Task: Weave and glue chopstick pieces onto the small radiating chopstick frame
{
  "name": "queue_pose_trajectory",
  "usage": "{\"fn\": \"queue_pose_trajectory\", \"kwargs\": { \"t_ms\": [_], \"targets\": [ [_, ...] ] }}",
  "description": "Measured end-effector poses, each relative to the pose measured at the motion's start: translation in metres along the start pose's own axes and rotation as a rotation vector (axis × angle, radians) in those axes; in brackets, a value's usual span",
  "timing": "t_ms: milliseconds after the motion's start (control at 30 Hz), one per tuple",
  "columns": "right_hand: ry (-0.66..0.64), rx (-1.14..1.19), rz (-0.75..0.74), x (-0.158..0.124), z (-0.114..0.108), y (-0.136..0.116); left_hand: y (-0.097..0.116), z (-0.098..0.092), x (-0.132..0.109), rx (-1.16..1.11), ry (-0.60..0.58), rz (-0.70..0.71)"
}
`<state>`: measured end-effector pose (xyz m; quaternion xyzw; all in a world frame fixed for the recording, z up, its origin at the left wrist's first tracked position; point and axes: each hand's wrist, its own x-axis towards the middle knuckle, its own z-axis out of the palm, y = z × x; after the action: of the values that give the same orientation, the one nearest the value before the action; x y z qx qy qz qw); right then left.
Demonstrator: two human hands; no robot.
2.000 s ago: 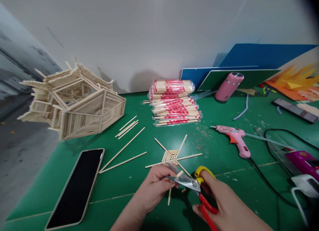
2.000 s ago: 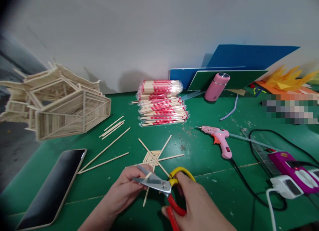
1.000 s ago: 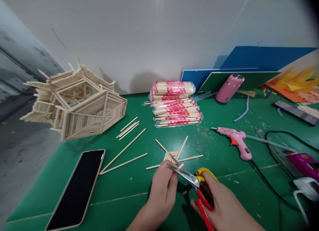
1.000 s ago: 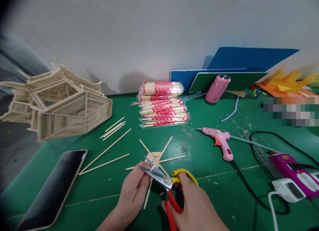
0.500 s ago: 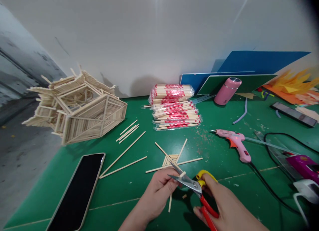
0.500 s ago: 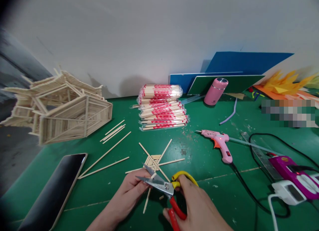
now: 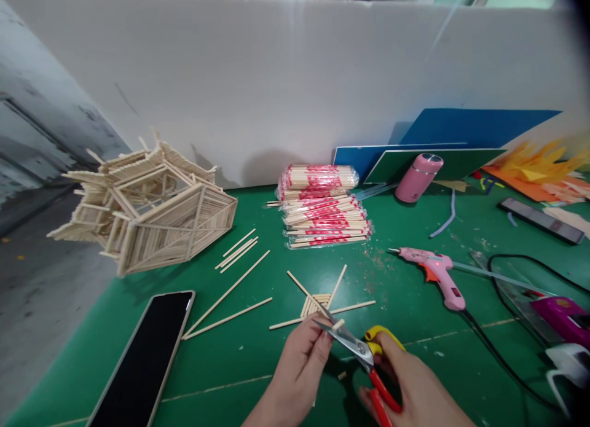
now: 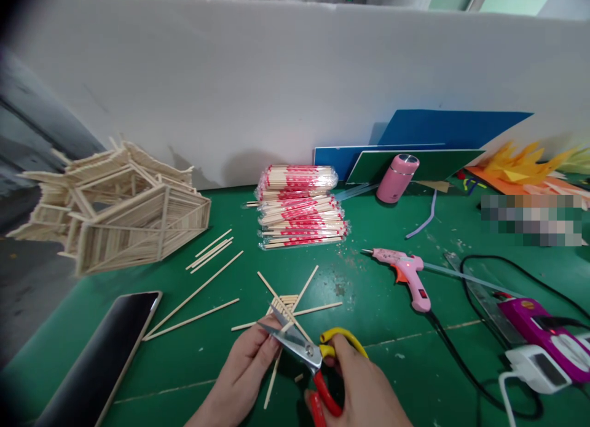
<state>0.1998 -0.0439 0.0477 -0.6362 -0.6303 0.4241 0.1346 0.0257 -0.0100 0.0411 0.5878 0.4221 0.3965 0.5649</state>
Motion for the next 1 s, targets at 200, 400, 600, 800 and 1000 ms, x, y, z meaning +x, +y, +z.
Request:
{"fn": "queue_pose_trajectory", "kwargs": {
  "t_ms": [200, 400, 600, 800, 1000],
  "targets": [
    [-0.038, -0.008, -0.001, -0.002, 0.001, 0.006, 0.004, -0.003, 0.001, 0.128, -0.045, 0.147],
    [-0.060, -0.044, -0.025, -0.008, -0.006, 0.002, 0.009, -0.007, 0.002, 0.091, -0.110, 0.100],
    [-0.071, -0.035, -0.042, -0.007, -0.007, 0.000, 0.009, -0.006, 0.002, 0.060, -0.114, 0.086],
    [-0.076, -0.015, -0.055, -0.006, -0.004, 0.004, 0.009, -0.006, 0.002, -0.017, -0.126, 0.070],
    [-0.041, -0.147, -0.062, -0.007, -0.010, 0.006, 0.005, -0.008, 0.003, -0.185, -0.161, -0.068]
  ]
}}
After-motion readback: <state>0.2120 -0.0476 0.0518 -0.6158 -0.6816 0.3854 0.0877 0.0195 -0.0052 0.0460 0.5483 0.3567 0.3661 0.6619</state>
